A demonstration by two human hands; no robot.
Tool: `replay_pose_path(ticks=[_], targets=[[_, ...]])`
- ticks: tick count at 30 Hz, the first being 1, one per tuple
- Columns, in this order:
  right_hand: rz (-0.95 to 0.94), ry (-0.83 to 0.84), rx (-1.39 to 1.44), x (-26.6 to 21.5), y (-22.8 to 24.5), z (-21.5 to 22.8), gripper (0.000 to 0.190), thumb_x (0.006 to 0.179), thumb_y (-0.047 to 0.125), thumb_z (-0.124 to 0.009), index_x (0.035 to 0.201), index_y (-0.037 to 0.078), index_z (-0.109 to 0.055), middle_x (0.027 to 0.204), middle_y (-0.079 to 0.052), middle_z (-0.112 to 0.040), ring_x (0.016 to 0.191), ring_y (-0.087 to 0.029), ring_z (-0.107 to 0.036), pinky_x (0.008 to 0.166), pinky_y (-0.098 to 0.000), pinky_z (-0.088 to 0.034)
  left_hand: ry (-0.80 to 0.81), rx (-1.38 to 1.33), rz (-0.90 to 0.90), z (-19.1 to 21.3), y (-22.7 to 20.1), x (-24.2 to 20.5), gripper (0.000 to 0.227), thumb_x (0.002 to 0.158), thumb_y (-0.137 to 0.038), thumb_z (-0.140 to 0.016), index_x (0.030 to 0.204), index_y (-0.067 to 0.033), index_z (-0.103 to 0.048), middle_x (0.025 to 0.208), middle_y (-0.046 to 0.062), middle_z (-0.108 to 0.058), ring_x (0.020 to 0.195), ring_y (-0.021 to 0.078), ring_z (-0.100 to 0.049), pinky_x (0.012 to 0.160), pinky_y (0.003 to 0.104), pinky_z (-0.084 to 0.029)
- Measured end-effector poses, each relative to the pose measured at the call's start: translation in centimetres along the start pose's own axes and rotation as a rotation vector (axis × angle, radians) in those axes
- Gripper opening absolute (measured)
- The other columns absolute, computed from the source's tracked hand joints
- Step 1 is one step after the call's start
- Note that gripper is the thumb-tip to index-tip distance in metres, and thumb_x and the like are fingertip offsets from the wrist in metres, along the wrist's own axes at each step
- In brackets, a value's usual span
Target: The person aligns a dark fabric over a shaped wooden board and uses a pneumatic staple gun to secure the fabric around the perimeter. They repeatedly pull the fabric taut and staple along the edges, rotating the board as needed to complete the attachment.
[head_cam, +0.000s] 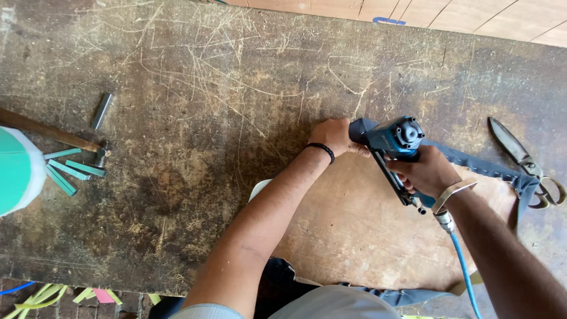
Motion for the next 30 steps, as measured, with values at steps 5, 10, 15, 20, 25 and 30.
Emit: replay_pose_path(ticks=[5,10,15,20,25,30], targets=[[0.055,-0.068,-0.052,-0.7,-2.0,0.1,0.027,0.087,0.028,-0.077,0.089,0.002,-0.075,0.067,-0.012,-0.071,0.056,-0.019,-0.067,0.056,-0.0359,-0.056,0.247,-0.064,-0.062,-0.8,1.5,-0.8,0.103,0.058,-0.065,-0.086,0.135,-0.0054,-0.053,0.124,0.016,-0.070,0.111,0.0294,-0.070,0.096,0.041,-0.057],[-0.058,-0.207,-0.046,-4.9,-9.3,0.5,0.033,0.086,0.030,-0.082,0.088,-0.002,-0.075,0.069,-0.013,-0.072,0.060,-0.020,-0.067,0.058,-0.0373,-0.054,0.481,-0.960,-0.107,1.8,8.5,-6.1,0.094,0.089,-0.069,-0.057,0.159,-0.0074,-0.047,0.156,0.023,-0.050,0.132,0.0286,-0.055,0.110,0.043,-0.043],[-0.005,-0.200,0.301,-9.8,-13.6,-0.3,0.030,0.079,0.013,-0.080,0.103,0.001,-0.069,0.069,-0.015,-0.070,0.057,-0.026,-0.063,0.052,-0.0446,-0.051,0.759,-1.625,-0.287,0.3,6.1,-11.3,0.086,0.093,-0.053,-0.062,0.165,-0.0157,-0.035,0.165,0.018,-0.039,0.137,0.0227,-0.053,0.118,0.039,-0.040],[0.419,-0.194,0.271,-12.5,-8.0,-2.4,0.052,0.070,0.010,-0.081,0.118,0.001,-0.065,0.096,-0.007,-0.077,0.080,-0.018,-0.071,0.068,-0.0322,-0.058,0.541,-1.612,-0.468,-1.1,0.5,-10.9,0.091,0.098,-0.064,-0.054,0.168,-0.0132,-0.026,0.174,0.014,-0.030,0.153,0.0179,-0.044,0.130,0.037,-0.032],[0.403,-0.247,0.158,-12.6,-5.3,-4.1,0.041,0.074,0.008,-0.079,0.114,0.002,-0.072,0.098,-0.011,-0.081,0.087,-0.017,-0.076,0.078,-0.0313,-0.059,0.437,-1.361,-0.578,0.3,-0.3,-11.5,0.086,0.103,-0.061,-0.052,0.170,-0.0160,-0.021,0.177,0.014,-0.023,0.163,0.0232,-0.027,0.134,0.042,-0.020],[0.278,-0.252,0.075,-11.7,-5.4,-3.9,0.034,0.075,0.012,-0.080,0.107,0.001,-0.074,0.086,-0.013,-0.078,0.077,-0.019,-0.073,0.069,-0.0350,-0.057,0.357,-0.981,-0.465,-1.3,0.7,-10.4,0.078,0.107,-0.042,-0.054,0.171,-0.0230,-0.015,0.177,0.013,-0.016,0.161,0.0284,-0.019,0.127,0.048,-0.023]])
Point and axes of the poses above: each hand's wrist, its own x-axis towards the middle knuckle, its own z-axis out of the back of the hand, y = z × x, the point moved 8 cm from there along x, towards the middle knuckle
